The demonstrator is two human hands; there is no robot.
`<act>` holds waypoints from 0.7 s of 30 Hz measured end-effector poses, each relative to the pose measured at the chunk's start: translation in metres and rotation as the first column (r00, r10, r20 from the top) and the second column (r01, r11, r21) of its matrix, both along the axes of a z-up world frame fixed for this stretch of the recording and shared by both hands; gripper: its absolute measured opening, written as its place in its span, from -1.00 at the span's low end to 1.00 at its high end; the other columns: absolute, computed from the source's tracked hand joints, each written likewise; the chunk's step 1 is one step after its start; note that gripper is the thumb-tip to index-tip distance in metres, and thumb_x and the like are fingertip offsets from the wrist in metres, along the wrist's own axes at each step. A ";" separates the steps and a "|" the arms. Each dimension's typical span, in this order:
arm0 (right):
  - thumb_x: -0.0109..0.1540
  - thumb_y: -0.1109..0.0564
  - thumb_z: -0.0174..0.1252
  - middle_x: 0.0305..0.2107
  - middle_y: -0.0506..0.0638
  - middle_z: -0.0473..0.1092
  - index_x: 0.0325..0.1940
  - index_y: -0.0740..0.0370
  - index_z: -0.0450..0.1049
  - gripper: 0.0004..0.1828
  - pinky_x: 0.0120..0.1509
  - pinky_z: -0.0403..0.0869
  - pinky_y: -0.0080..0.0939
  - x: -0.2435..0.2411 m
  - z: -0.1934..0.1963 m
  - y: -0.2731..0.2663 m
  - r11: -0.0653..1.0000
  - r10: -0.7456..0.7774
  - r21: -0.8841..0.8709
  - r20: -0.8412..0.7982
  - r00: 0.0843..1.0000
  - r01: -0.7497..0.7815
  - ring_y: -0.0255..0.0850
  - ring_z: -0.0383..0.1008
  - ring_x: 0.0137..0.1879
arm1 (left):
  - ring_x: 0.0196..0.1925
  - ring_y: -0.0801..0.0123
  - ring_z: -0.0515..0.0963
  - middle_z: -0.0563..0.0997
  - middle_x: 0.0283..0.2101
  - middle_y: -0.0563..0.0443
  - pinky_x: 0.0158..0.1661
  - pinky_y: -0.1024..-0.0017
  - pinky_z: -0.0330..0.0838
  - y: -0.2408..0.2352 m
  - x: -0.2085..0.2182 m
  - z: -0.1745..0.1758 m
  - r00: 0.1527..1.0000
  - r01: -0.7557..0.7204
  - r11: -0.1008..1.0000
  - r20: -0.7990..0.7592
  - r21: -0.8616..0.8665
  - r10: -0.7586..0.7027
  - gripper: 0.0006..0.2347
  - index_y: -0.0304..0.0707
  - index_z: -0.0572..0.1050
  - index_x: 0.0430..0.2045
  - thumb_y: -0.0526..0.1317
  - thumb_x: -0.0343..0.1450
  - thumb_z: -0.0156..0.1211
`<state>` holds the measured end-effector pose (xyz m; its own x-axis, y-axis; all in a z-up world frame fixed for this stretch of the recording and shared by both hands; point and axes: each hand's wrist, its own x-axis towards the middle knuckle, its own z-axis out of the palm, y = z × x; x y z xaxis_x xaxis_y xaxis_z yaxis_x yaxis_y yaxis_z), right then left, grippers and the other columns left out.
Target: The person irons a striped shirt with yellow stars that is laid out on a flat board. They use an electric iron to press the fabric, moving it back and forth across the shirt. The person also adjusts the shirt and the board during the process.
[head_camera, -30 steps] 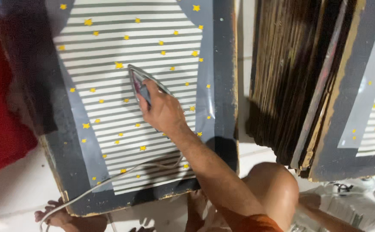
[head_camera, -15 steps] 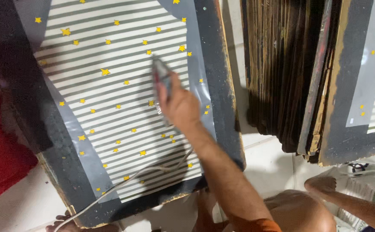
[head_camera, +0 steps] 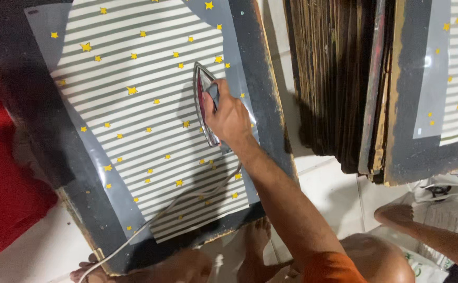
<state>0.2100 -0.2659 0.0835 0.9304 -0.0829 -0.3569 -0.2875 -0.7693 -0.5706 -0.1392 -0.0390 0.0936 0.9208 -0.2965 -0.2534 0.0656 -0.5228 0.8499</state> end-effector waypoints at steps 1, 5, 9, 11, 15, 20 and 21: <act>0.35 -0.21 -0.15 -0.38 0.36 0.53 0.17 -0.06 0.20 -0.62 0.04 0.50 0.34 0.001 0.000 0.000 1.000 0.002 0.004 0.008 1.000 -0.002 0.41 0.57 -0.12 | -0.45 0.29 0.37 0.40 -0.53 0.07 -0.38 0.26 0.23 -0.013 0.035 0.011 1.000 0.007 0.998 0.000 -0.055 -0.007 -0.66 -0.12 0.47 -0.53 0.08 0.48 -0.10; 0.36 -0.11 -0.12 -0.55 0.27 0.47 0.10 0.05 0.20 -0.69 -0.42 0.37 0.32 0.002 0.001 0.000 0.996 0.000 0.083 0.076 0.997 -0.007 0.36 0.47 -0.47 | -0.46 0.33 0.36 0.42 -0.52 0.07 -0.43 0.29 0.22 -0.004 0.127 -0.031 1.000 0.028 0.977 -0.004 -0.212 -0.030 -0.66 -0.13 0.48 -0.53 0.07 0.45 -0.13; 0.37 -0.12 -0.12 -0.52 0.26 0.50 0.07 0.03 0.22 -0.71 -0.34 0.40 0.35 0.003 -0.001 -0.001 0.998 -0.008 0.057 0.058 0.998 0.005 0.39 0.49 -0.41 | 0.38 0.00 0.32 0.35 0.38 -0.19 0.22 0.02 0.29 0.027 0.123 -0.071 0.833 -0.256 0.742 0.531 0.620 -0.156 -0.53 -0.09 0.32 0.29 0.07 0.51 -0.02; 0.37 -0.12 -0.11 -0.55 0.21 0.49 0.07 0.04 0.22 -0.71 -0.38 0.43 0.33 0.000 -0.005 -0.001 0.998 0.006 0.068 0.086 0.996 -0.012 0.33 0.50 -0.46 | 0.57 -0.09 0.10 0.15 0.52 -0.23 0.42 -0.15 0.10 0.034 0.113 -0.080 0.852 -0.227 0.724 0.493 0.652 -0.176 -0.44 -0.11 0.18 0.44 0.06 0.52 0.02; 0.36 -0.26 -0.20 -0.37 0.38 0.53 0.19 -0.03 0.21 -0.56 0.07 0.50 0.35 -0.005 -0.006 -0.003 0.999 0.047 -0.011 0.037 0.998 -0.047 0.38 0.57 -0.10 | 0.47 -0.14 0.28 0.37 0.40 -0.28 0.40 -0.09 0.04 0.035 0.108 -0.092 0.803 -0.321 0.706 0.577 0.632 -0.151 -0.47 -0.07 0.41 0.30 0.11 0.45 0.02; 0.36 -0.21 -0.19 -0.35 0.50 0.51 0.19 0.13 0.24 -0.52 0.04 0.47 0.46 -0.062 0.013 0.017 1.000 0.017 0.022 0.031 0.999 -0.018 0.46 0.55 -0.10 | 0.52 -0.10 0.15 0.25 0.47 -0.25 0.42 -0.10 -0.09 0.038 0.105 -0.083 0.813 -0.303 0.761 0.572 0.573 -0.107 -0.48 -0.05 0.35 0.35 0.10 0.49 -0.02; 0.36 -0.20 -0.20 -0.38 0.45 0.51 0.21 0.12 0.23 -0.52 0.01 0.50 0.42 -0.078 0.012 0.020 0.999 0.032 0.011 0.011 0.999 -0.032 0.43 0.57 -0.14 | 0.53 -0.12 0.11 0.20 0.49 -0.28 0.44 -0.12 -0.14 0.040 0.103 -0.083 0.826 -0.270 0.789 0.554 0.551 -0.104 -0.44 -0.07 0.31 0.37 0.13 0.47 -0.01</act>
<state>0.1318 -0.2460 0.0956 0.9363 -0.0490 -0.3478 -0.2567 -0.7712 -0.5825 -0.0358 0.0010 0.0106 0.9662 -0.1766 0.1880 -0.2249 -0.9338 0.2784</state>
